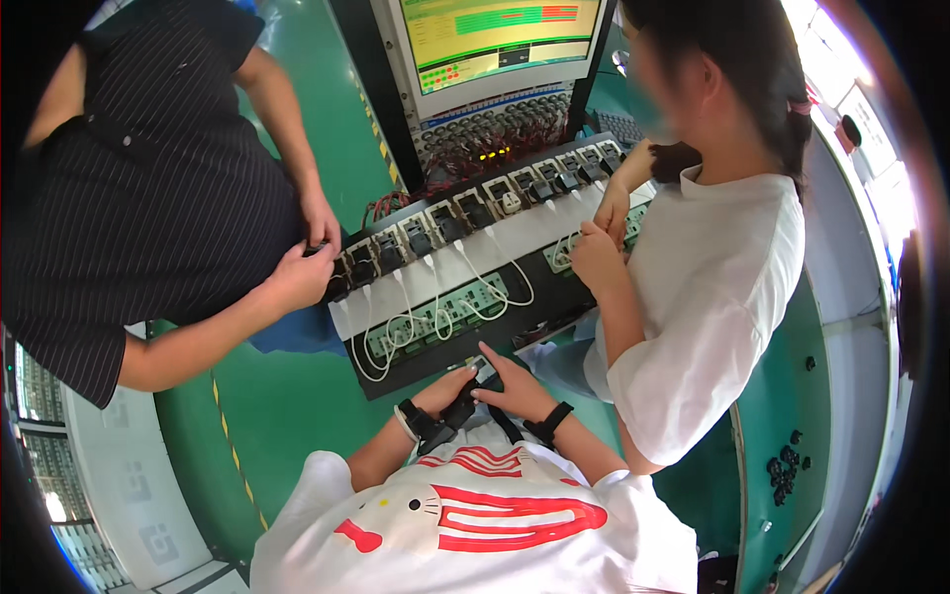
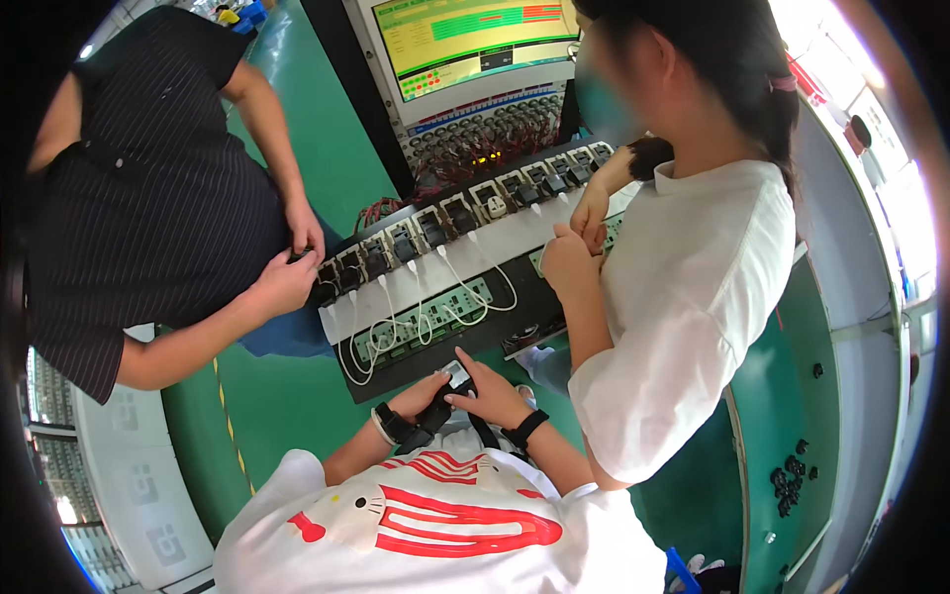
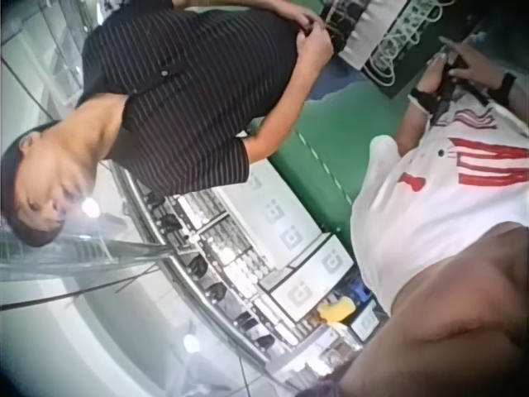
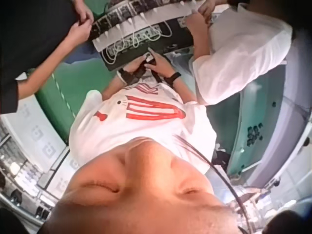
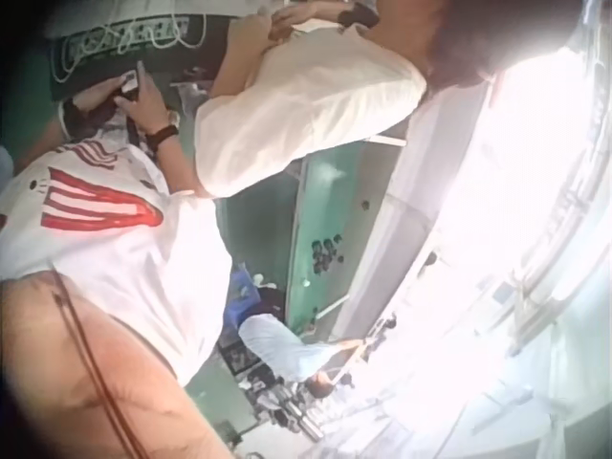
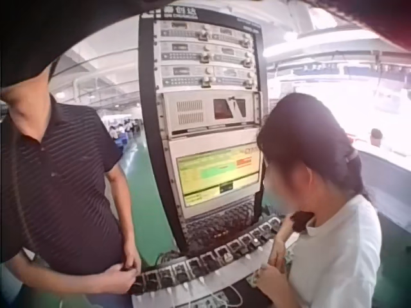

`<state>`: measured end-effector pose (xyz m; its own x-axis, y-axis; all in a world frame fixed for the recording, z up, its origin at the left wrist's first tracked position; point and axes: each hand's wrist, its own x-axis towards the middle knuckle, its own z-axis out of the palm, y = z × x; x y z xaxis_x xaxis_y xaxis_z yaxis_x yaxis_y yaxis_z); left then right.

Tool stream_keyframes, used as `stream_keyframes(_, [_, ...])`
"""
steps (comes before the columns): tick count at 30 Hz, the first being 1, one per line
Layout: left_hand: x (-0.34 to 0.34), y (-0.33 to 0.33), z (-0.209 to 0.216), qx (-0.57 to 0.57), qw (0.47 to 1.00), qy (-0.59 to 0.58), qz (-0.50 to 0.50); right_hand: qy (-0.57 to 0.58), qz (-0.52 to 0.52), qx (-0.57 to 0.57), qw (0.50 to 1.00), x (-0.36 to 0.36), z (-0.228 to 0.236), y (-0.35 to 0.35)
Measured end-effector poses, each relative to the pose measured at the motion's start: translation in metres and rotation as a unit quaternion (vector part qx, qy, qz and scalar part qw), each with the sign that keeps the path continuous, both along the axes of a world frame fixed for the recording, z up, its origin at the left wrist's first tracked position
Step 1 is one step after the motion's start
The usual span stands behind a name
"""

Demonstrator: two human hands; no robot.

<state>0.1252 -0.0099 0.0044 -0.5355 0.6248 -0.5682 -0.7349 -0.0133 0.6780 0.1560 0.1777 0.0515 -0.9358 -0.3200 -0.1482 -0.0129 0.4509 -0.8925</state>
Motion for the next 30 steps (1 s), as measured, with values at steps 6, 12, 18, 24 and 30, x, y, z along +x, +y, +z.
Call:
stream_keyframes(6, [-0.009,0.008,-0.011,0.020,0.997,-0.065,0.027,-0.019,-0.022,-0.013,0.999,0.013,0.001,0.011])
stream_keyframes(12, [-0.014,0.030,0.000,-0.002,0.995,-0.071,0.063,-0.037,-0.084,0.050,0.995,0.025,0.019,0.011])
stream_keyframes(18, [-0.019,0.050,0.007,-0.003,0.982,-0.079,0.169,0.023,-0.062,0.002,0.998,0.016,0.022,0.004])
stream_keyframes(24, [-0.013,0.057,0.011,0.017,0.980,-0.087,0.178,0.061,-0.061,0.028,0.996,0.012,0.018,0.006])
stream_keyframes(30, [-0.011,0.052,-0.001,0.029,0.990,-0.073,0.117,0.094,-0.024,0.045,0.994,0.014,0.013,0.010])
